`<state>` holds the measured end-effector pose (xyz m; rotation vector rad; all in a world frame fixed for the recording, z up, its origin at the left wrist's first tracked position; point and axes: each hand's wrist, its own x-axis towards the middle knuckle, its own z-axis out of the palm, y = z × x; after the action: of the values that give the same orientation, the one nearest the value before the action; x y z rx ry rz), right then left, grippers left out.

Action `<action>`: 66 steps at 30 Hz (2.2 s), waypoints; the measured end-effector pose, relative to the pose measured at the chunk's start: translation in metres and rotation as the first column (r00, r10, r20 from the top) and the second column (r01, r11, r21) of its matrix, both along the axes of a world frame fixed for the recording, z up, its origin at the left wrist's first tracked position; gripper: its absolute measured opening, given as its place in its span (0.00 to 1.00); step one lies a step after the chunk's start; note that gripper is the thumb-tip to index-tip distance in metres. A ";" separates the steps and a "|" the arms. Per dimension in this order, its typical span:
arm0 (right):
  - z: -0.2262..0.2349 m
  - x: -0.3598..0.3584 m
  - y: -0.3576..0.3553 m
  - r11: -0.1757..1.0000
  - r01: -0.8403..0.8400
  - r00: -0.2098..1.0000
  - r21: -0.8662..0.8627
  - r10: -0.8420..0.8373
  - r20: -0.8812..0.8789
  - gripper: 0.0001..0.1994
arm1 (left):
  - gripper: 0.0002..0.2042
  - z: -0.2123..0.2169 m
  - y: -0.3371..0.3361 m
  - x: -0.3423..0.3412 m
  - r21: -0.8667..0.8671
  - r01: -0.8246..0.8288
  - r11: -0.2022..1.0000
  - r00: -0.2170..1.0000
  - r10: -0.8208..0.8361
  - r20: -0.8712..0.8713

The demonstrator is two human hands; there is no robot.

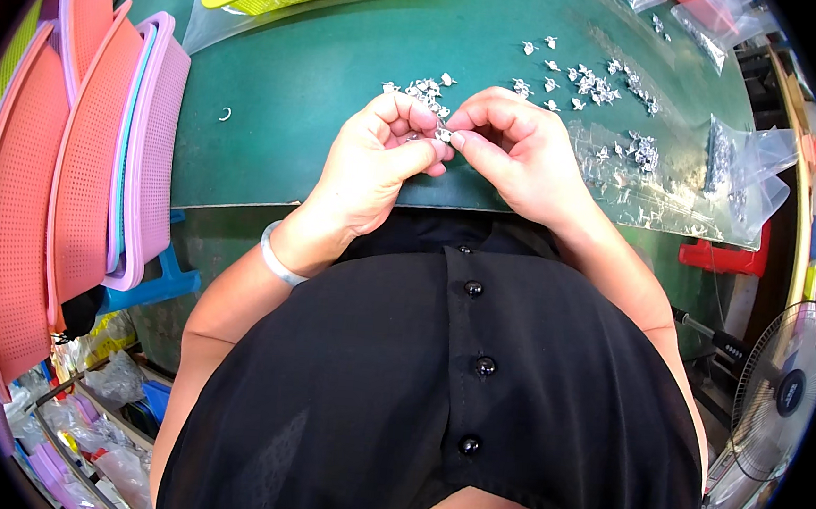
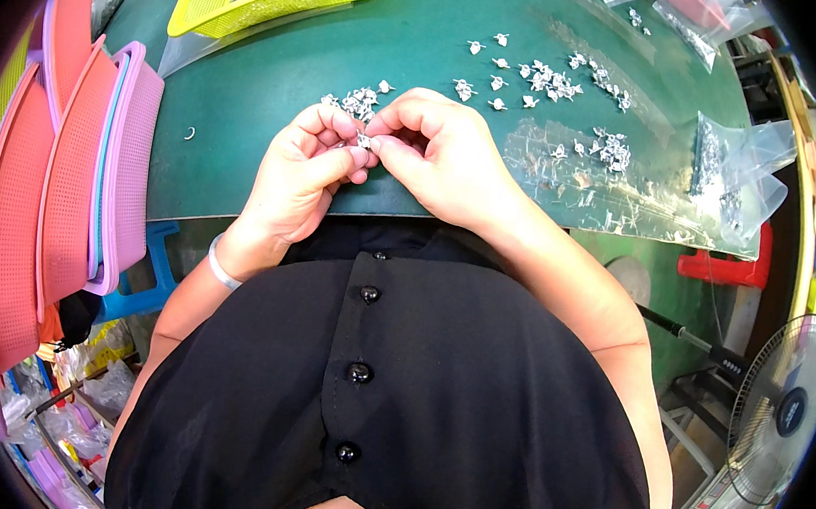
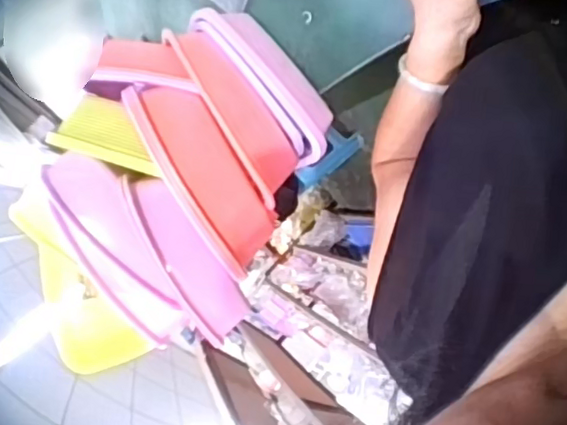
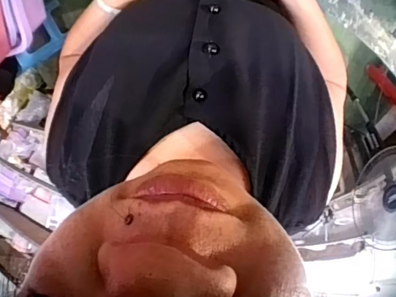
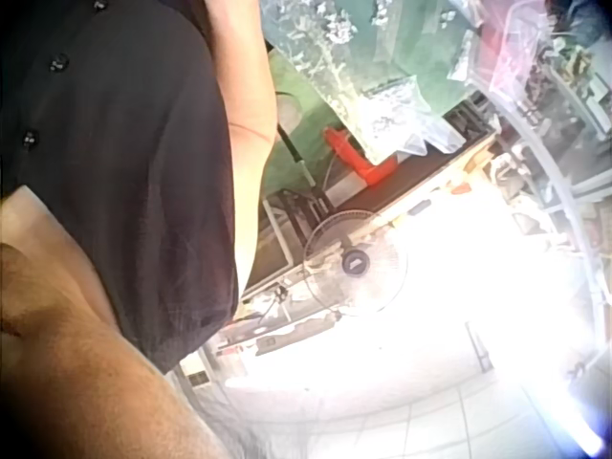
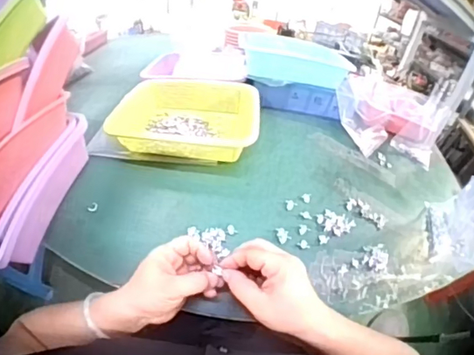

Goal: The person repeatedly picks up small silver metal pieces from a green table and joins them together by hand. They place the assembled pieces into a yellow basket and continue the process with additional pieces from the table.

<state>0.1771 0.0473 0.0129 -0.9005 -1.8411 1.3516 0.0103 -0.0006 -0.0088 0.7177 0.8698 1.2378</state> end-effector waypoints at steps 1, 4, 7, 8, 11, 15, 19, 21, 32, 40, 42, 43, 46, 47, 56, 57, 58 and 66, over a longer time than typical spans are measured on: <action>0.000 0.000 0.000 1.000 -0.003 1.000 -0.007 0.003 -0.007 0.04 | 0.08 0.000 0.000 0.000 -0.008 0.003 1.000 1.000 -0.003 0.005; -0.002 0.000 0.001 1.000 -0.009 1.000 0.015 0.009 -0.010 0.04 | 0.08 0.000 0.000 0.000 -0.023 0.008 1.000 1.000 -0.008 0.023; -0.005 0.000 0.001 1.000 -0.011 1.000 0.002 0.011 -0.017 0.04 | 0.08 0.000 0.001 0.001 -0.037 0.006 0.999 0.999 -0.005 0.042; -0.005 0.000 0.002 1.000 -0.010 1.000 -0.003 0.010 -0.020 0.04 | 0.08 0.000 0.001 0.001 -0.042 0.005 0.999 0.999 -0.003 0.049; -0.005 0.001 0.002 1.000 -0.007 1.000 -0.022 0.007 -0.021 0.04 | 0.08 0.000 0.001 0.002 -0.055 0.002 0.998 0.999 0.001 0.046; -0.004 0.001 0.003 0.997 -0.006 1.000 -0.077 0.006 -0.003 0.05 | 0.08 0.002 0.000 0.003 -0.061 0.007 0.998 0.999 -0.005 0.038; 0.003 0.001 0.002 0.989 0.000 0.999 -0.150 0.007 0.050 0.02 | 0.08 0.002 0.000 0.004 -0.062 0.020 0.998 0.999 -0.017 0.040; 0.000 0.000 0.003 0.987 -0.006 1.000 -0.159 0.010 0.027 0.03 | 0.09 0.003 -0.001 0.005 -0.062 0.028 0.998 0.999 -0.026 0.042; 0.002 0.000 0.005 0.988 -0.029 0.999 -0.151 0.036 0.042 0.04 | 0.07 0.003 -0.001 0.005 -0.091 0.063 0.994 0.996 -0.057 0.067; 0.002 0.001 0.006 0.994 -0.038 0.998 -0.103 0.044 0.053 0.03 | 0.07 0.001 -0.001 0.006 -0.076 0.027 0.997 0.998 -0.022 0.067; -0.001 0.001 0.006 0.997 -0.042 0.998 -0.069 0.044 0.033 0.03 | 0.07 0.001 -0.001 0.006 -0.068 0.022 0.997 0.998 -0.018 0.062; -0.002 0.002 0.006 0.998 -0.043 0.999 -0.052 0.044 0.023 0.03 | 0.07 0.000 -0.001 0.006 -0.065 0.020 0.998 0.998 -0.016 0.062; -0.001 0.003 0.007 0.998 -0.042 0.999 -0.056 0.043 0.016 0.06 | 0.07 0.000 -0.001 0.007 -0.057 0.014 0.998 0.998 -0.011 0.056; -0.001 0.003 0.007 0.998 -0.042 0.999 -0.048 0.043 0.012 0.06 | 0.07 0.001 -0.001 0.007 -0.054 0.012 0.998 0.999 -0.009 0.054; 0.003 0.003 0.005 0.998 -0.060 0.998 0.020 0.060 0.031 0.05 | 0.07 0.000 -0.002 0.007 -0.061 0.018 0.998 0.998 -0.014 0.068; 0.003 0.003 0.005 0.998 -0.059 0.998 0.025 0.058 0.036 0.05 | 0.07 0.000 -0.002 0.007 -0.062 0.020 0.998 0.998 -0.016 0.068; 0.003 0.004 0.005 0.998 -0.058 0.998 0.030 0.057 0.040 0.05 | 0.07 0.000 -0.002 0.006 -0.063 0.022 0.998 0.998 -0.018 0.068; 0.001 0.005 0.005 0.997 -0.072 0.996 0.029 0.070 0.045 0.03 | 0.06 0.001 -0.001 0.004 -0.088 0.040 0.995 0.994 -0.030 0.108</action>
<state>0.1817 0.0525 0.0144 -0.8628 -1.9392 1.3522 0.0143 -0.0014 -0.0080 0.5876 0.8165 1.1872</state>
